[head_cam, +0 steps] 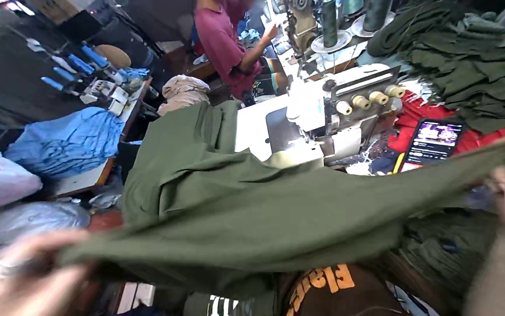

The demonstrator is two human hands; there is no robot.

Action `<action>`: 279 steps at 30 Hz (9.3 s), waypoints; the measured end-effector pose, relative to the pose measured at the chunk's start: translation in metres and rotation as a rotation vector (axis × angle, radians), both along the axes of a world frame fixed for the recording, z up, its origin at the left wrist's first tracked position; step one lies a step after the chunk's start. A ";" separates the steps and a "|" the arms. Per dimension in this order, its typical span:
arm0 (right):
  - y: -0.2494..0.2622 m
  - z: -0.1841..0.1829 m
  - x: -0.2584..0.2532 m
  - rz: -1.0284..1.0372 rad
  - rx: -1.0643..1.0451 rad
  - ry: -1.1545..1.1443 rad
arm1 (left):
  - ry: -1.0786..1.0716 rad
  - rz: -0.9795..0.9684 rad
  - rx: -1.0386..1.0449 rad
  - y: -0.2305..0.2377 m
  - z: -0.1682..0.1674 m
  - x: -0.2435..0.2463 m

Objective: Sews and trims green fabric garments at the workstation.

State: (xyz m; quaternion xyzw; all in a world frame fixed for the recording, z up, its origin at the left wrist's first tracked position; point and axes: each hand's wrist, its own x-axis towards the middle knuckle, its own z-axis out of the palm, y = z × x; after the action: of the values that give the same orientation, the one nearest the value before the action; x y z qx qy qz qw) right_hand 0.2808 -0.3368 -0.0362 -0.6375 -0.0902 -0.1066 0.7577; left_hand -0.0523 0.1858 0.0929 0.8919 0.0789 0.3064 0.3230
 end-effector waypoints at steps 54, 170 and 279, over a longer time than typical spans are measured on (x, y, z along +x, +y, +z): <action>0.148 -0.110 -0.035 0.730 0.127 0.683 | -0.060 -0.316 0.250 -0.129 -0.165 0.307; 0.149 -0.069 -0.018 0.704 -0.670 -0.055 | -0.523 -0.032 -0.060 -0.206 -0.121 0.238; 0.118 -0.099 -0.028 0.706 0.047 0.741 | 0.140 -0.263 -0.212 -0.146 -0.159 0.311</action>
State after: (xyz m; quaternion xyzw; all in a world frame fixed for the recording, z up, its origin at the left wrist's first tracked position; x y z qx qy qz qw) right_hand 0.2530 -0.2191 -0.1351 -0.5460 -0.0228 0.3870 0.7427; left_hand 0.2583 0.0394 -0.0657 0.8747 0.0156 0.1889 0.4461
